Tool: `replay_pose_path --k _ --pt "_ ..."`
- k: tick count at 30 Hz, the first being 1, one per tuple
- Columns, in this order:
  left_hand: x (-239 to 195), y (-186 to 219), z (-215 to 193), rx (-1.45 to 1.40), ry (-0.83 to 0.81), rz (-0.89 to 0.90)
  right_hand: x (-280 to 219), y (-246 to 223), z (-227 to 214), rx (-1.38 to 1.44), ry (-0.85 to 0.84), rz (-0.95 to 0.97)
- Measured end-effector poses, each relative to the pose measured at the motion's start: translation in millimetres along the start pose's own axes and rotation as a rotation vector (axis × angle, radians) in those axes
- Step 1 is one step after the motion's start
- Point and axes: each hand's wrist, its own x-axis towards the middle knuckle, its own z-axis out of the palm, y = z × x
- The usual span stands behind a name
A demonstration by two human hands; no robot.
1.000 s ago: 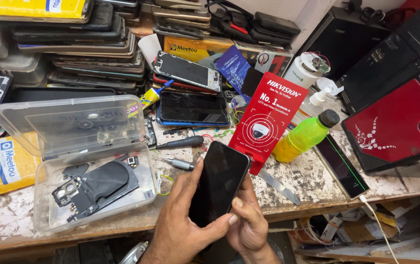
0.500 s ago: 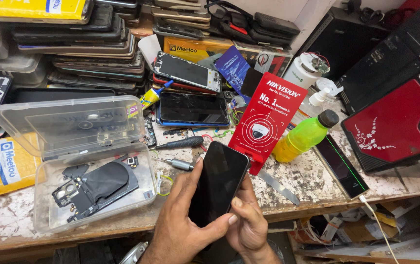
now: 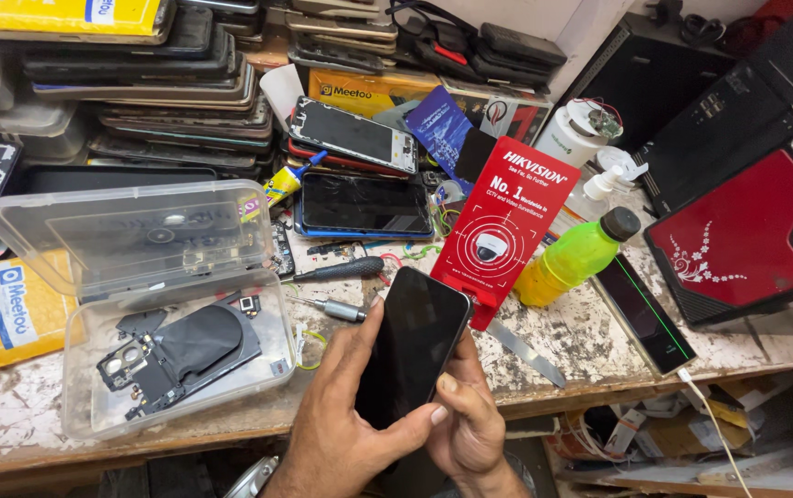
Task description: The person disassembles a smartphone, removes the back cover and internal components, and reassembles the device. They handle the phone, battery, and camera module, then test the screen by powering it on.
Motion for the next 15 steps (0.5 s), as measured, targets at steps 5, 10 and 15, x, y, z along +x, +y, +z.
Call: replay_pose_path --k 5,10,15 --pt "0.0 0.2 -0.3 -0.014 0.006 0.008 -0.1 1.3 -1.7 -0.001 0.003 -0.006" --pt "0.1 1.0 -0.4 -0.011 0.003 -0.003 -0.3 1.3 -2.4 -0.004 0.009 -0.005" --pt "0.3 1.1 -0.6 -0.015 -0.001 -0.007 -0.2 1.3 -2.2 -0.006 0.013 -0.004"
